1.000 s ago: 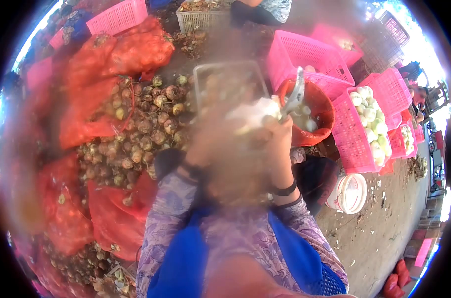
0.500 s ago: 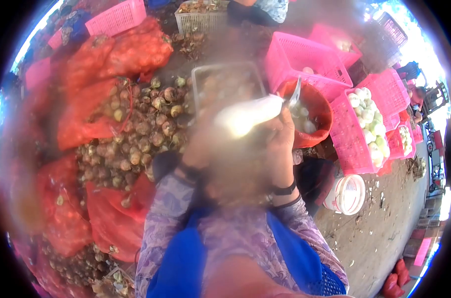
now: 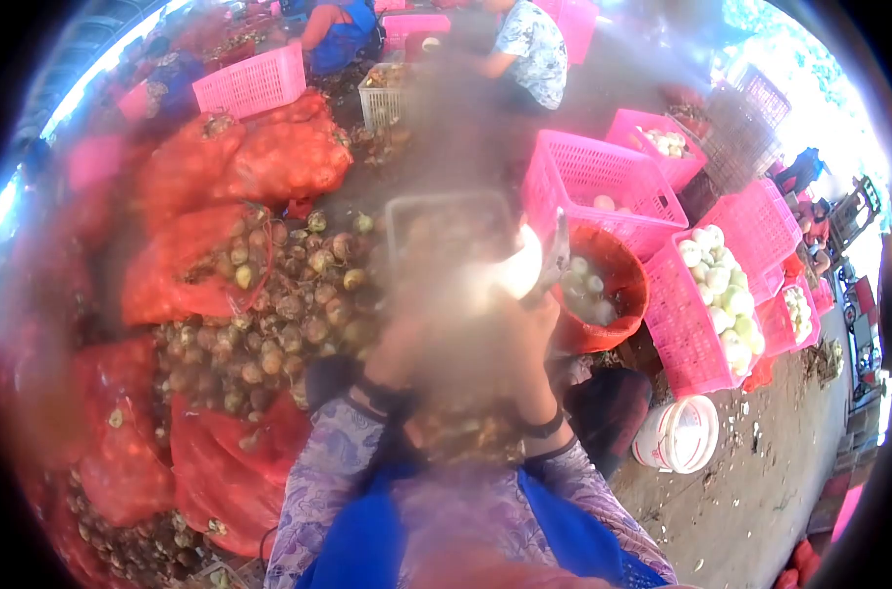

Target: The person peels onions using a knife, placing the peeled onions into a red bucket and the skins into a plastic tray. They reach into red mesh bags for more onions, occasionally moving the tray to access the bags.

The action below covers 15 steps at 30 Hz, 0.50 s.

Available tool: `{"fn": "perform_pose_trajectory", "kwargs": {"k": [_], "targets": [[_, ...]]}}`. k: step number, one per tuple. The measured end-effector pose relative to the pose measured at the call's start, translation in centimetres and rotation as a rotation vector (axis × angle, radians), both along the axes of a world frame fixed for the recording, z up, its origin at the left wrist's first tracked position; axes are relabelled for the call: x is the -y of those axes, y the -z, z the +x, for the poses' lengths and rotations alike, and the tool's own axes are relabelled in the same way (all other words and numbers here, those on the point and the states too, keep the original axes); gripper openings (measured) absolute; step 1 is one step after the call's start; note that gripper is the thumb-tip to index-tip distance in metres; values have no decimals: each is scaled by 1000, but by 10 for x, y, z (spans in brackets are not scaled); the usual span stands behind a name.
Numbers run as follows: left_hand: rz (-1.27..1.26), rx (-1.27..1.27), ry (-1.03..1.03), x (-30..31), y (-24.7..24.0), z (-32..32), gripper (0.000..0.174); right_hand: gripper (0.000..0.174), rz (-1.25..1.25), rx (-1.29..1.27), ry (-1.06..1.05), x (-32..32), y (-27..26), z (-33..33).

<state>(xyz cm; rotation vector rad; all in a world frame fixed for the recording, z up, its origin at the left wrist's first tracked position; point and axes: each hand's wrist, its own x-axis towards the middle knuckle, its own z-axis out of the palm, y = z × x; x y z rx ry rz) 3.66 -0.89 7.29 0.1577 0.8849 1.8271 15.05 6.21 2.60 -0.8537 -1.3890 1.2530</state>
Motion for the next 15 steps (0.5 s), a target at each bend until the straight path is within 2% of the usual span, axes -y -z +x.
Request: {"fn": "perform_pose_trajectory", "kwargs": {"k": [1, 3, 5, 6, 7, 9, 13, 14, 15], "targets": [[169, -188, 179, 0, 19, -8, 68, 28, -8, -6, -7, 1, 1, 1], [319, -359, 363, -1, 50, -13, 65, 29, -39, -41, -29, 5, 1, 1], [136, -831, 227, -9, 61, -10, 62, 30, -97, -96, -64, 9, -1, 3], [167, -857, 204, -9, 57, -11, 62, 30, -150, -146, -87, 10, -4, 4], [135, -835, 218, -7, 66, -11, 62, 31, -214, -198, -109, 13, -7, 7], [188, -474, 197, -12, 77, -15, 63, 32, -343, -305, -129, 18, -14, 10], [282, -422, 185, -9, 70, -19, 65, 35, -523, -503, -82, 18, -37, 14], [305, -398, 183, -6, 68, -20, 65, 37, -525, -591, -146, 11, -46, 15], [391, -325, 204, -2, 65, -23, 63, 36, -518, -654, -170, -12, -30, 23]]}}
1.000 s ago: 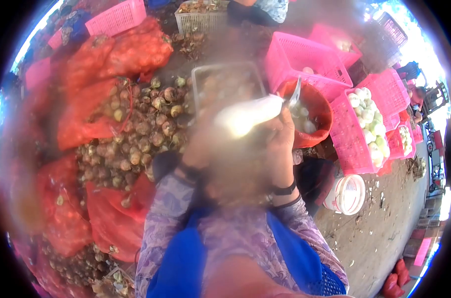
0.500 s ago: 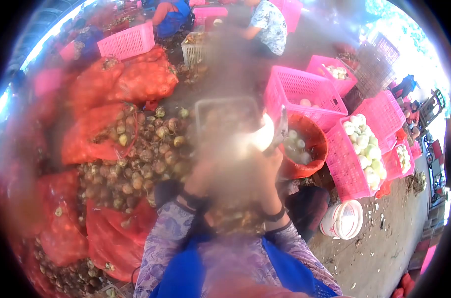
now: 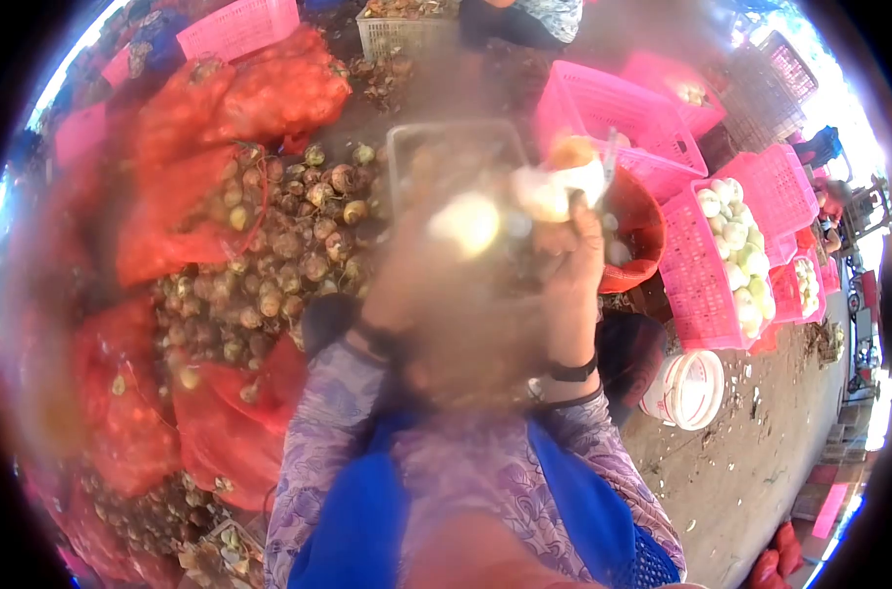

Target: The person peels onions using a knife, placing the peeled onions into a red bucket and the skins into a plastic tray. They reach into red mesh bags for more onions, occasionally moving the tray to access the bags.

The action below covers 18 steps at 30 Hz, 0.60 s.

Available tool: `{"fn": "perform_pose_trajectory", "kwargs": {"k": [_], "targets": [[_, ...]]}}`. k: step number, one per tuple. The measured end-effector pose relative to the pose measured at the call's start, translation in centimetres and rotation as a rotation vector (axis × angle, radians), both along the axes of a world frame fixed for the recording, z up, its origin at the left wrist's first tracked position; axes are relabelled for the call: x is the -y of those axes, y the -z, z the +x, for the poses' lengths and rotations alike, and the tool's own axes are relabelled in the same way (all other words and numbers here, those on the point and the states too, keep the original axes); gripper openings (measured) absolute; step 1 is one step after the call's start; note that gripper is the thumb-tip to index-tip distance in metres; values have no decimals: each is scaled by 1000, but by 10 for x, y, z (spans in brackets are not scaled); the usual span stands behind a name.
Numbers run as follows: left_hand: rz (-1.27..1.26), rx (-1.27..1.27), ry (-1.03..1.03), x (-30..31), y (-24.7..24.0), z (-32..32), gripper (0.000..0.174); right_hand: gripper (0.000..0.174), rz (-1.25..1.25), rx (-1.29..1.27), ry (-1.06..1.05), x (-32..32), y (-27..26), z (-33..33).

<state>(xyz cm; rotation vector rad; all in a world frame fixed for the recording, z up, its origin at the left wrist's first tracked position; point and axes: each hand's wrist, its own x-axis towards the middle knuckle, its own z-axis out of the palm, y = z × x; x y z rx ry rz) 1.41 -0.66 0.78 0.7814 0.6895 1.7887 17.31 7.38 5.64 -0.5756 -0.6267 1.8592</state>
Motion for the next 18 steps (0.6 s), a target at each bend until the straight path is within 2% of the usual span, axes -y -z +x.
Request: {"fn": "perform_pose_trajectory", "kwargs": {"k": [2, 4, 5, 6, 7, 8, 9, 11, 14, 16, 17, 18], "targets": [[69, 73, 38, 5, -1, -4, 61, 36, 9, -133, -16, -45, 30, 15], [72, 70, -55, 10, 4, -10, 56, 35, 310, -48, 71, -58, 28, 14], [73, 67, -95, 13, 9, -13, 55, 32, 372, 133, 150, -60, 27, 12], [78, -42, -182, 11, 28, -19, 52, 32, 373, 125, 131, -64, 33, 7], [80, -151, -268, 12, 34, -22, 51, 30, 490, 474, 155, -70, 48, 2], [82, -156, -287, 10, 39, -25, 51, 28, 607, 822, 181, -78, 65, -3], [114, -68, -306, 7, 38, -25, 50, 29, 769, 1031, 160, -89, 89, -4], [150, 17, -334, 6, 32, -25, 51, 30, 780, 1057, 112, -91, 133, -3], [376, 104, -200, 6, 22, -22, 47, 32, 768, 1224, -68, -73, 175, -1], [224, 493, -31, -6, 27, -24, 43, 34, 778, 1311, -151, -59, 191, 1], [216, 497, 12, -12, 26, -21, 43, 35, 785, 1341, -178, -54, 198, 4], [94, 169, -110, -17, 19, -12, 45, 36, 789, 1367, -194, -51, 201, 7]]}}
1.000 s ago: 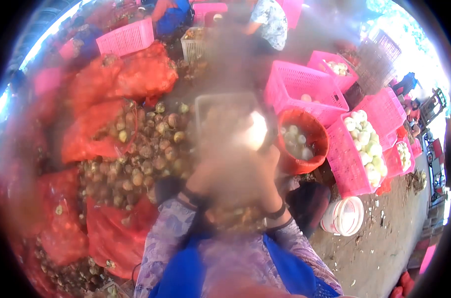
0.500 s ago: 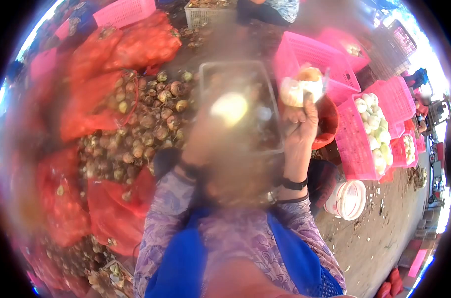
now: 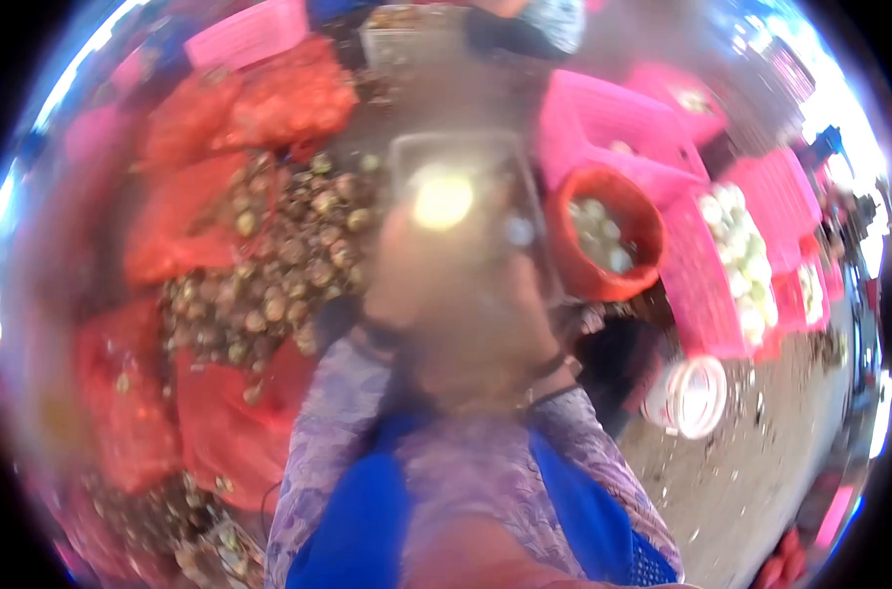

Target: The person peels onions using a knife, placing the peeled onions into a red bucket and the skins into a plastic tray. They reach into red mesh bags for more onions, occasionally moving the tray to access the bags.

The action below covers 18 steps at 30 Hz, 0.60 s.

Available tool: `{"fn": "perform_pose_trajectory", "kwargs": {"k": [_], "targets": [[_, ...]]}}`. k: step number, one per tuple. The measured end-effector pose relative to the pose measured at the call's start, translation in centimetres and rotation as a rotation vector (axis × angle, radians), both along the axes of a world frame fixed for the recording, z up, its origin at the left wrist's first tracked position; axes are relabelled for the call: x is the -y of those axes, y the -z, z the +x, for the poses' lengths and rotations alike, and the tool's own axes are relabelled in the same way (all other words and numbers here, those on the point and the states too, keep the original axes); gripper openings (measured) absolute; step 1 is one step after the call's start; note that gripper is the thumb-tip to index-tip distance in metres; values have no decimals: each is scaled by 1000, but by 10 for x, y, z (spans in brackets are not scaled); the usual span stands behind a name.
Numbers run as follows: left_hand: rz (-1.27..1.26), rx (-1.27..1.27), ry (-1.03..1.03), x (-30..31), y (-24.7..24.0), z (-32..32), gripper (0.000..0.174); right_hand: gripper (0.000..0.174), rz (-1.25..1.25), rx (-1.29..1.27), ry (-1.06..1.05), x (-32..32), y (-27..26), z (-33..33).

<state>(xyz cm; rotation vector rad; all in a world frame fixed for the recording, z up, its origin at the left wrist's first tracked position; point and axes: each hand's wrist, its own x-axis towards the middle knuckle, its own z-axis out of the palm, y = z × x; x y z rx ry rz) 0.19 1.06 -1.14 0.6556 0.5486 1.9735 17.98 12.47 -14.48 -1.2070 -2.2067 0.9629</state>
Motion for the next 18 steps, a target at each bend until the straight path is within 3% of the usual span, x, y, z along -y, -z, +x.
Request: {"fn": "perform_pose_trajectory", "kwargs": {"k": [2, 4, 7, 9, 10, 12, 15, 18], "targets": [[-127, -318, -61, -22, -14, 28, 48, 38, -4, 32, 3, 2, -1, 5], [-79, -507, 50, -49, -24, 47, 57, 39, -7, 46, 0, 5, 7, 10], [-28, -528, 360, -99, -10, 65, 66, 42, -16, 52, 3, 9, 5, 16], [-127, -478, 495, -103, -14, 60, 65, 44, -19, 58, 1, 12, 5, 17], [19, -733, 279, -93, -22, 44, 67, 45, -22, 62, 4, 13, 6, 17], [83, -803, 83, -74, -23, -11, 73, 47, -21, 70, 4, 11, 7, 18], [-70, -567, -156, -15, -28, -88, 61, 49, -16, 83, 11, 9, 8, 20], [-398, -401, -432, 50, -2, -153, 46, 52, 8, 124, 32, 3, 13, 21]]}}
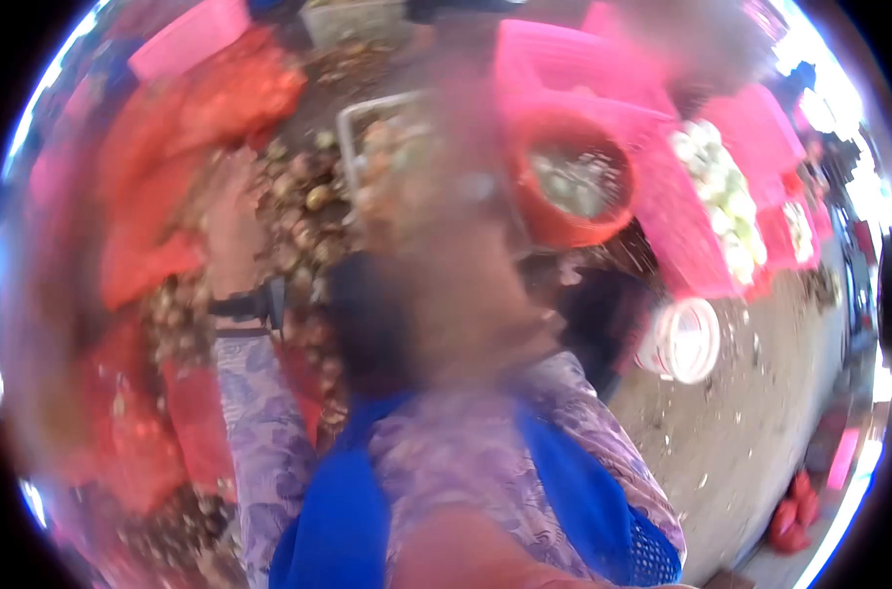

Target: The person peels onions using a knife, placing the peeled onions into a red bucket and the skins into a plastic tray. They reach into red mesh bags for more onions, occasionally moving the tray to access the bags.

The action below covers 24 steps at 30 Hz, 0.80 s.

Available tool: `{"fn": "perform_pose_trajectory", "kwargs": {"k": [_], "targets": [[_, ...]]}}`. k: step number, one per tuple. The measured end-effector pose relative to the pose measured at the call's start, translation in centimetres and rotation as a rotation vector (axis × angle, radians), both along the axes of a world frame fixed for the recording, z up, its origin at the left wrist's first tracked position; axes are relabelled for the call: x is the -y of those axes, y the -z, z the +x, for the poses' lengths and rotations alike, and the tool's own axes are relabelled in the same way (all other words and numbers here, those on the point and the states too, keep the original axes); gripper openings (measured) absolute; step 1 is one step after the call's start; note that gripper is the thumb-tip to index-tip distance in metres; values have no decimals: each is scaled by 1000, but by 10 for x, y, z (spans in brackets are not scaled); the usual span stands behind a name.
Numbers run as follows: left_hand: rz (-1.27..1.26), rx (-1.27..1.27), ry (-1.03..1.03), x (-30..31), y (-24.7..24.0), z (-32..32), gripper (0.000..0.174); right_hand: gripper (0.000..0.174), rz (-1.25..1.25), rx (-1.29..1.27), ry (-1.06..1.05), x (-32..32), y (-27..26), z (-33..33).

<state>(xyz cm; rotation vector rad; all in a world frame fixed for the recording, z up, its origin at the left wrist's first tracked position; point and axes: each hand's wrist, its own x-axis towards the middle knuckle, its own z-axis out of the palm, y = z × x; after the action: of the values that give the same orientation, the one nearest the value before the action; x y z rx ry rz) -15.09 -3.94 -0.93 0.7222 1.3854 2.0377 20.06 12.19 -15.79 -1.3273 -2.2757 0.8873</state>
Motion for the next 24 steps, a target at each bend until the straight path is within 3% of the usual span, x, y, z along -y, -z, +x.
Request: {"fn": "perform_pose_trajectory", "kwargs": {"k": [2, 3, 5, 6, 8, 10, 12, 14, 16, 20, 22, 23, 24], "targets": [[-298, -231, -123, 60, 54, -44, 37, 54, 20, 64, 10, -9, 4, 3], [-284, -310, -228, 88, 79, -52, 36, 54, 24, 86, 7, -5, -9, -4], [-380, -350, -373, 112, 134, -67, 33, 47, -94, -290, 36, 5, -14, 1], [-488, -303, -422, 122, 164, -75, 30, 42, 53, -248, 27, 0, -4, 5], [-505, -218, -402, 145, 214, -76, 27, 33, -59, -171, 85, 7, -18, 10], [-509, -133, -366, 150, 247, -73, 25, 30, -89, -139, 137, 3, -8, 17], [-826, -329, -498, 136, 272, -59, 23, 31, -58, -135, 108, 0, 6, 25], [-826, -327, -483, 115, 269, -37, 22, 32, -25, -134, 85, 3, 7, 23], [-817, -561, -421, 98, 300, -29, 24, 37, -9, -108, -10, 13, -2, 17], [-779, -656, -264, 69, 358, -9, 26, 46, 48, -99, -43, 6, 21, 22], [-821, -827, 158, 57, 385, 11, 28, 45, -7, -80, -24, 6, 23, 22], [-861, -991, 461, 55, 459, 0, 30, 46, 85, 87, 10, 4, 32, 23], [-855, -957, 369, 58, 461, 18, 32, 45, 99, 154, 43, 5, 30, 28]]}}
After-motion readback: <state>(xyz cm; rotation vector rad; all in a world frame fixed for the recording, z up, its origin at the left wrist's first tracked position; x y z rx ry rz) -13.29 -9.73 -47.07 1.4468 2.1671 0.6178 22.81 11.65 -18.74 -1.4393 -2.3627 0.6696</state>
